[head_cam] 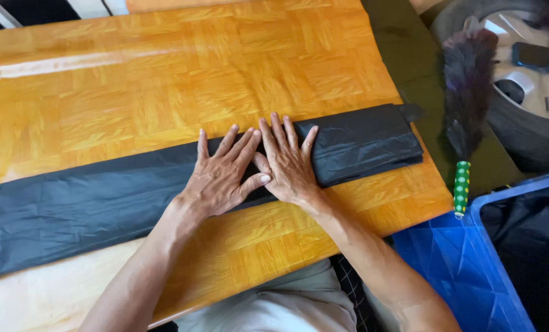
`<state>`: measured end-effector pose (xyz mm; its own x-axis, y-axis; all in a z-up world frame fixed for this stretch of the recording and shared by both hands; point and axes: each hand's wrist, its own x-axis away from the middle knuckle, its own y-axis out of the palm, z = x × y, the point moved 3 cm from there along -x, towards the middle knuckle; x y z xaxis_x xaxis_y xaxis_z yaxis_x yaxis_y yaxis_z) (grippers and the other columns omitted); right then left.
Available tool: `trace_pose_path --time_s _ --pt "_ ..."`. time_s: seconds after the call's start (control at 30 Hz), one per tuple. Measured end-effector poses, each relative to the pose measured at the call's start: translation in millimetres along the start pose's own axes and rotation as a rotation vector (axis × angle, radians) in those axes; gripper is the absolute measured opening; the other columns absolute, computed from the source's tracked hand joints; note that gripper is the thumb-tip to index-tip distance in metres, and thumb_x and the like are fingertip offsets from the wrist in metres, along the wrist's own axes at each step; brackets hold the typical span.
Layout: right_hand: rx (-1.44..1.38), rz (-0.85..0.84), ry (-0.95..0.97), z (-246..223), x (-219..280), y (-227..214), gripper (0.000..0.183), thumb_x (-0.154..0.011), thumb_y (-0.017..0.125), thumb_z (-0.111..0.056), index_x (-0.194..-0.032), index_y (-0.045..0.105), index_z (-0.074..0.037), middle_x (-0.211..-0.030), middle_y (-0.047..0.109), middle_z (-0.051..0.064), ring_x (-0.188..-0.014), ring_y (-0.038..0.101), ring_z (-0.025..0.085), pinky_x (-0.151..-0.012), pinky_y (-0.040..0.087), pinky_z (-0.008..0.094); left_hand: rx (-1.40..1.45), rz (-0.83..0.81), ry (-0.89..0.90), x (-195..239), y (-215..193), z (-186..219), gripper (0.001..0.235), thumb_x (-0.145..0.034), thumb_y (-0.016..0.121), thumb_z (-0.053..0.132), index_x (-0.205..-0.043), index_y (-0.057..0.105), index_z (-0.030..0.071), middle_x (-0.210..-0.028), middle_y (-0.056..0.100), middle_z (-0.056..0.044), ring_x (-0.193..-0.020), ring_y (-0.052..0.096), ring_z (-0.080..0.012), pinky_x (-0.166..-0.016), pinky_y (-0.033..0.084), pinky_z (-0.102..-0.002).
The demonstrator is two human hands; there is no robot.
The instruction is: The person unfolds a black bag on a wooden table, smooths it out, and uses a feather duster to wipe the surface. They then fold the bag into a long, narrow strip and place it on top of another folded bag.
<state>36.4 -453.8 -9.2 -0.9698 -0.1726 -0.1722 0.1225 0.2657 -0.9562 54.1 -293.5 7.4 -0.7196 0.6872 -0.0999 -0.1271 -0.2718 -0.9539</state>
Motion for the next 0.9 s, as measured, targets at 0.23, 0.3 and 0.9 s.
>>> trace_pose_path --time_s 0.23,0.3,0.9 --pt "-0.037 -0.121 0.108 8 -1 -8 0.067 -0.105 0.046 -0.042 -0.162 0.027 -0.011 -0.168 0.014 0.025 -0.154 0.01 0.045 -0.11 -0.002 0.082 -0.053 -0.033 0.044 2 -8 3 0.088 -0.095 0.036 0.077 -0.162 0.028 0.022 -0.168 0.028 -0.003 -0.154 0.02 -0.0342 -0.115 0.005 -0.076" --pt "0.02 -0.221 0.096 19 0 -19 0.069 -0.105 0.033 -0.057 -0.162 0.024 -0.02 -0.169 0.016 0.018 -0.156 0.01 0.038 -0.108 -0.004 0.085 -0.056 -0.054 0.009 2 -4 2 0.097 -0.085 0.049 0.081 -0.163 0.027 0.027 -0.167 0.028 0.0 -0.154 0.02 -0.0328 -0.115 0.004 -0.077" --pt "0.164 -0.061 0.343 117 27 -64 0.085 -0.106 0.023 -0.068 -0.158 0.033 -0.001 -0.161 0.03 0.032 -0.153 0.022 0.043 -0.122 0.002 0.064 -0.074 -0.081 -0.041 1 -7 9 0.098 -0.083 0.051 0.083 -0.162 0.028 0.03 -0.167 0.03 0.005 -0.154 0.022 -0.0284 -0.117 0.004 -0.074"
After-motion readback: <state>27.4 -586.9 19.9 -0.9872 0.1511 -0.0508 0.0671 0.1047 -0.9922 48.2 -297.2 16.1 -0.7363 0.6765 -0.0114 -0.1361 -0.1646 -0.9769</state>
